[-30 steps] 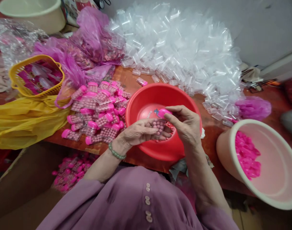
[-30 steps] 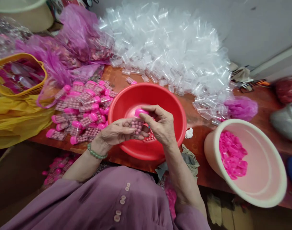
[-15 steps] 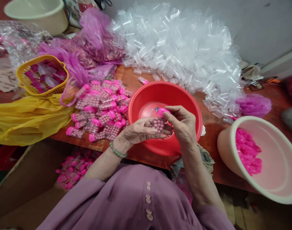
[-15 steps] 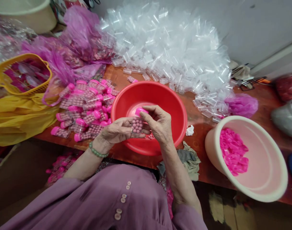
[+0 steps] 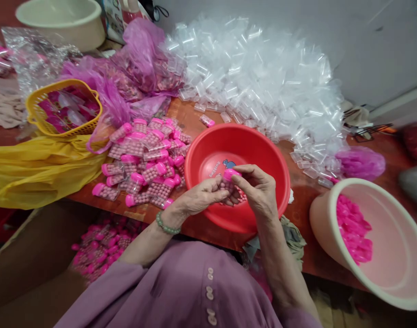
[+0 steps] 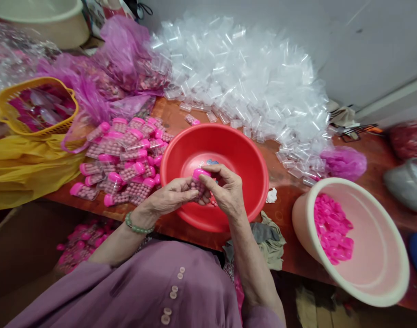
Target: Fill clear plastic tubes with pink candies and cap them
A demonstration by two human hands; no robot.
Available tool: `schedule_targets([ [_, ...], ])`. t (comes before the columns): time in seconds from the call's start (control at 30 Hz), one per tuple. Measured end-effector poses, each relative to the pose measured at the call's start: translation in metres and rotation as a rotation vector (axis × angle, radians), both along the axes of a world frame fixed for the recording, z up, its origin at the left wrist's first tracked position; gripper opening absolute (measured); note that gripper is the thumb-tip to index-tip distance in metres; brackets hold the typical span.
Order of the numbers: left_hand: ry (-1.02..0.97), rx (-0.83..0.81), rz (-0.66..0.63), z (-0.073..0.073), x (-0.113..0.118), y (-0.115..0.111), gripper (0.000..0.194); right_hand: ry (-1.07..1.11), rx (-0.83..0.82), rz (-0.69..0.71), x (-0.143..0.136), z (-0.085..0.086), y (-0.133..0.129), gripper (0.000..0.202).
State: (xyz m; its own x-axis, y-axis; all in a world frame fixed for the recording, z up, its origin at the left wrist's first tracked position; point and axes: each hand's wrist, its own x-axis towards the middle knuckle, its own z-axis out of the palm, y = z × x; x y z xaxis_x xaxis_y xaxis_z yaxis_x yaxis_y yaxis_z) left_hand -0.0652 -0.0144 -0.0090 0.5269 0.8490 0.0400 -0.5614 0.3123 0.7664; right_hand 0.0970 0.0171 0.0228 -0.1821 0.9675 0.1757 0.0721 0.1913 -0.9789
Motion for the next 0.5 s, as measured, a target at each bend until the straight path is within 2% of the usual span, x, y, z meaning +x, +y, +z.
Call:
schedule_targets([
  [0.23,0.143,0.055,0.003,0.001,-0.001,0.003,0.033,-0.049,0.134,-0.004,0.005,-0.011,-0.001,0.011],
  [0.37,0.179,0.029,-0.008,-0.001,-0.001,0.003,0.043,-0.171,0.252,-0.011,0.009,-0.015,-0.004,0.013],
  [0.43,0.166,-0.012,0.013,-0.001,0.000,0.002,0.045,-0.254,0.369,0.045,0.012,-0.016,-0.006,0.025],
  [0.5,0.146,-0.074,0.041,0.000,0.002,0.002,0.043,-0.351,0.487,0.097,0.015,-0.017,-0.009,0.049],
])
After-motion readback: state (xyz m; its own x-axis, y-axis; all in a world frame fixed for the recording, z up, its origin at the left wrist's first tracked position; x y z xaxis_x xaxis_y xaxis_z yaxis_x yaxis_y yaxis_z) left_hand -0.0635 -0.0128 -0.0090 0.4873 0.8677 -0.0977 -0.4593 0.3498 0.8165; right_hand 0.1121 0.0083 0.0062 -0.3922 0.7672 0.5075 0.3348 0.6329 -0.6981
